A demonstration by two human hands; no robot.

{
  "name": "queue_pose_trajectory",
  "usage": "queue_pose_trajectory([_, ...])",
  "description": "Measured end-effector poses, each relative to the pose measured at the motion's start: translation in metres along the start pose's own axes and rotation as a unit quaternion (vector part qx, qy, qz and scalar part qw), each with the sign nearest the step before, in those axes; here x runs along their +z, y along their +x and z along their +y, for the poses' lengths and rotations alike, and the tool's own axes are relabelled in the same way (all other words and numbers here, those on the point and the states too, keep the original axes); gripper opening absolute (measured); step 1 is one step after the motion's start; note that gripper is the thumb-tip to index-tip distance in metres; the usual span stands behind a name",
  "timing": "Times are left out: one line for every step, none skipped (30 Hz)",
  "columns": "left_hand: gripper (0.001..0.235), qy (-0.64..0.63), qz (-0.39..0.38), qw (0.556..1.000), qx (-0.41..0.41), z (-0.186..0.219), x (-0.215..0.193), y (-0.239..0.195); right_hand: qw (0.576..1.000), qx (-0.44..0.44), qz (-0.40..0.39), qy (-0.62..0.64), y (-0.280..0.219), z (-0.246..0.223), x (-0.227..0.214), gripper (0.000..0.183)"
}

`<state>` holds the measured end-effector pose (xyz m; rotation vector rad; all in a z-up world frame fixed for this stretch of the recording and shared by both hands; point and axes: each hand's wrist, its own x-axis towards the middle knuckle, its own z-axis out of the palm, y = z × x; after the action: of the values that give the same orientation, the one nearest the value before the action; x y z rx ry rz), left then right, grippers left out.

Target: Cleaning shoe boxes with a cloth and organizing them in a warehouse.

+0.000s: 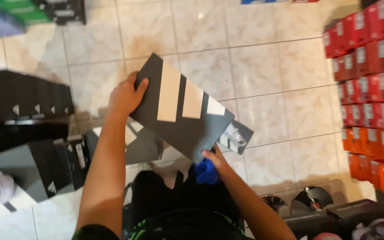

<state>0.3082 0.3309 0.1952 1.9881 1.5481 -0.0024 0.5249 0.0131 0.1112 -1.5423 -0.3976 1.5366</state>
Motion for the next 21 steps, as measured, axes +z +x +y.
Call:
queue_pose_trajectory([0.064,0.001,0.001,1.000,0.014,0.023,-0.004,-0.010,1.000,-0.009,0.009,0.004,-0.019,-0.004,-0.012,0.109])
queue_pose_trajectory([0.062,0.018,0.040,0.998,0.055,0.049,-0.006,-0.011,0.998,-0.037,0.028,0.050,-0.027,-0.011,-0.028,0.100])
queue_pose_trajectory([0.061,0.034,0.080,0.992,0.096,0.070,-0.007,-0.011,0.992,-0.065,0.046,0.096,-0.032,-0.014,-0.042,0.092])
queue_pose_trajectory([0.061,0.030,0.078,0.992,0.099,0.095,-0.013,-0.013,0.992,-0.066,0.051,0.093,-0.033,-0.031,-0.057,0.092])
queue_pose_trajectory([0.055,0.043,0.175,0.974,0.135,0.116,-0.016,-0.015,0.994,-0.056,0.055,0.071,-0.034,-0.044,-0.070,0.103])
queue_pose_trajectory([0.050,0.057,0.254,0.952,0.158,0.130,-0.012,-0.034,0.996,-0.027,0.061,0.051,-0.055,-0.045,-0.081,0.115])
queue_pose_trajectory([0.050,0.054,0.236,0.958,0.151,0.135,-0.006,-0.035,0.996,-0.008,0.068,0.050,-0.063,-0.055,-0.093,0.115])
queue_pose_trajectory([0.047,-0.059,0.271,0.944,0.181,0.139,-0.004,-0.032,0.995,-0.010,0.078,0.055,-0.064,-0.066,-0.101,0.110])
queue_pose_trajectory([0.045,-0.171,0.303,0.915,0.205,0.142,-0.002,-0.028,0.994,-0.012,0.089,0.059,-0.065,-0.077,-0.109,0.104])
queue_pose_trajectory([0.045,-0.173,0.308,0.911,0.213,0.148,0.019,-0.032,0.994,-0.023,0.090,0.059,-0.065,-0.079,-0.116,0.104])
queue_pose_trajectory([0.059,-0.289,0.253,0.911,0.153,0.154,0.038,-0.035,0.991,-0.021,0.106,0.084,-0.065,-0.082,-0.123,0.101])
queue_pose_trajectory([0.077,-0.398,0.191,0.893,0.089,0.155,0.057,-0.037,0.987,-0.017,0.118,0.109,-0.063,-0.084,-0.126,0.098])
queue_pose_trajectory([0.077,-0.399,0.196,0.890,0.097,0.173,0.047,-0.046,0.987,-0.026,0.116,0.108,-0.052,-0.093,-0.123,0.098])
queue_pose_trajectory([0.088,-0.450,0.067,0.890,0.016,0.190,0.043,-0.065,0.984,-0.015,0.128,0.125,-0.052,-0.098,-0.122,0.095])
queue_pose_trajectory([0.101,-0.489,-0.065,0.868,-0.064,0.207,0.039,-0.081,0.980,-0.004,0.140,0.142,-0.050,-0.103,-0.120,0.092])
queue_pose_trajectory([0.101,-0.488,-0.064,0.868,-0.069,0.220,0.035,-0.081,0.980,0.001,0.138,0.142,-0.042,-0.109,-0.119,0.092])
queue_pose_trajectory([0.104,-0.524,-0.136,0.836,-0.087,0.233,0.032,-0.078,0.979,0.000,0.140,0.149,-0.031,-0.115,-0.117,0.093])
queue_pose_trajectory([0.107,-0.556,-0.207,0.799,-0.099,0.246,0.029,-0.069,0.977,-0.005,0.144,0.157,-0.015,-0.123,-0.115,0.093])
queue_pose_trajectory([0.107,-0.556,-0.206,0.799,-0.100,0.251,0.015,-0.056,0.977,-0.005,0.142,0.158,0.000,-0.133,-0.106,0.093])
queue_pose_trajectory([0.112,-0.576,-0.205,0.787,-0.086,0.256,0.003,-0.039,0.978,-0.010,0.151,0.145,0.015,-0.143,-0.099,0.094])
queue_pose_trajectory([0.117,-0.595,-0.203,0.774,-0.073,0.261,-0.009,-0.020,0.978,-0.016,0.160,0.132,0.034,-0.154,-0.091,0.094])
